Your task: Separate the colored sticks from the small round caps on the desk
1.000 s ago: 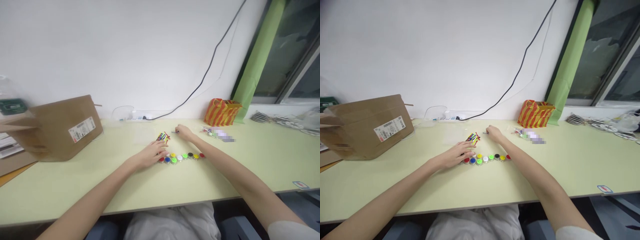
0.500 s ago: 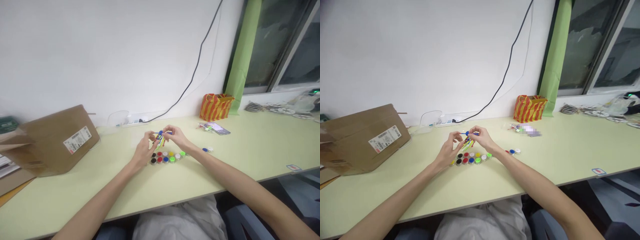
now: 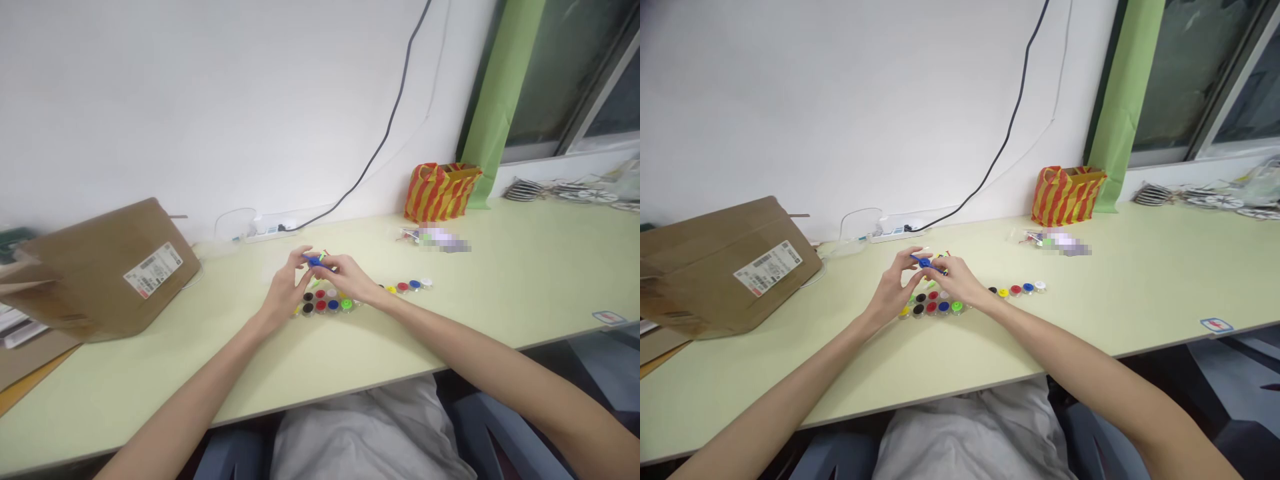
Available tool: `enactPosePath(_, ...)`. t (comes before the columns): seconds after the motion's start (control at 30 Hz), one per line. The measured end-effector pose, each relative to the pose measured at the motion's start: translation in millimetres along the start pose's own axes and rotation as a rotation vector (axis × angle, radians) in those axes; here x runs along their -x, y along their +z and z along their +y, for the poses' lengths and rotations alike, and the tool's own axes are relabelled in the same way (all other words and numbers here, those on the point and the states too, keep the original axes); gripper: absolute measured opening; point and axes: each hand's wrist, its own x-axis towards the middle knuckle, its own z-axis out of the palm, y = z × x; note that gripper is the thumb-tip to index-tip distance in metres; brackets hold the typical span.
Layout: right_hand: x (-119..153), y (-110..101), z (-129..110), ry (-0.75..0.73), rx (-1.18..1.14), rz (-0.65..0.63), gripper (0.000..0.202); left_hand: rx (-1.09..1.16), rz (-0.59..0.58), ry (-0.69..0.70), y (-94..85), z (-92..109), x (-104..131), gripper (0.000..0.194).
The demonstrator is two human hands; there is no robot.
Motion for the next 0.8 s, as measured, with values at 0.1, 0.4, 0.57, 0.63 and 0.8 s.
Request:
enactPosePath(0.1,0.5,-2.4,0.8,-0.015,0.088,-0.008,0.034,-0.013,-0.008,0.002,-0.9,2.3,-0.5,0.044)
enactPosePath(0.4,0.7,-4.6,-1.7,-0.362,0.528,0.076,0.007,-0.07,-0.044,-0.081,0.2,5.9,4.0,0.061)
enactPosePath(0.57,1.7,-3.0,-3.9,-0.294,0.495,0.061,0.017,-0.051,0.03,-0.004,0.8,7.8,1.7,0.065)
enactPosePath(0.63,3.0,-5.4,-6.3,-0.213,0.371,0.048,0.015,-0.013,0.01,0.015,1.0,7.8,0.1,0.063)
enactPosePath(0.8,4.5,-10.3,-10.1,-0.145,0.122,0.055,0.007,-0.037,-0.027,0.008,-1.3,4.5,-2.2,0.031)
